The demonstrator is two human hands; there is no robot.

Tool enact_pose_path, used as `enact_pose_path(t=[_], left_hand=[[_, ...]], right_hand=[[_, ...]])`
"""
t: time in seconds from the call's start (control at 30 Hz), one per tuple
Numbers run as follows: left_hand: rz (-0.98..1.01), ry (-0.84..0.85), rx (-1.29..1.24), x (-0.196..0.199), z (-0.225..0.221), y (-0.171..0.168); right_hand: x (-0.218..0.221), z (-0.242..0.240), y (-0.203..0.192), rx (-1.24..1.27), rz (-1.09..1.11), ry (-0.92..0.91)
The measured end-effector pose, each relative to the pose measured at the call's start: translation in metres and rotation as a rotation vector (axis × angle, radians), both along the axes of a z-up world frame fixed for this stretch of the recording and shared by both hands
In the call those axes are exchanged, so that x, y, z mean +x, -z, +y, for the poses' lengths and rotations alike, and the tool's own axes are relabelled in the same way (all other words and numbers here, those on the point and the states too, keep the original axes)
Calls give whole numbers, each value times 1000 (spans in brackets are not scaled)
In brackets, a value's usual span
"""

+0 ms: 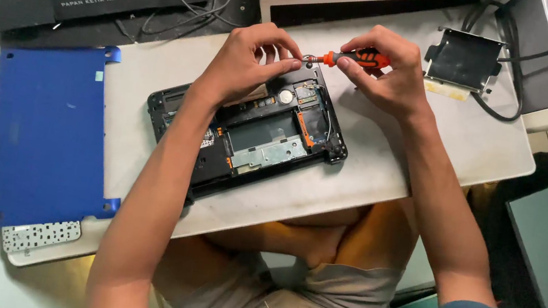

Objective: The person removes screws from the back of a blue laptop, detaches the battery connector, and removes the old battery. They then install a new battery, reconnect the connector, and reattach the back cover with screws.

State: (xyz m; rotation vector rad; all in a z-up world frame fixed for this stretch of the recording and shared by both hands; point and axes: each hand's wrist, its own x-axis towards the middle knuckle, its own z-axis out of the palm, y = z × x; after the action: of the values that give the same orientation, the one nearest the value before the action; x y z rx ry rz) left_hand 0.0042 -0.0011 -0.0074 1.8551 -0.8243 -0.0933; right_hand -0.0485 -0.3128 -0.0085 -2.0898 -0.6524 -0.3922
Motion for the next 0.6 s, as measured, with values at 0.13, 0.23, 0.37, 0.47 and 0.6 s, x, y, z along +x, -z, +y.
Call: enact_pose_path(t=[0.13, 0.23, 0.37, 0.47, 0.6], left_hand=[[1, -27, 6, 2, -1, 3], [32, -22, 4, 2, 0, 5], [5, -10, -3, 3, 1, 6], [6, -18, 11, 4, 1, 7], [5, -36, 37, 7, 1, 11]], right_hand=[[2, -2, 2, -15, -20, 0], [1, -1, 2, -16, 1, 4], [1, -1, 1, -11, 5, 13], [0, -1, 0, -10, 11, 20], [0, -1, 1, 0, 23, 22]])
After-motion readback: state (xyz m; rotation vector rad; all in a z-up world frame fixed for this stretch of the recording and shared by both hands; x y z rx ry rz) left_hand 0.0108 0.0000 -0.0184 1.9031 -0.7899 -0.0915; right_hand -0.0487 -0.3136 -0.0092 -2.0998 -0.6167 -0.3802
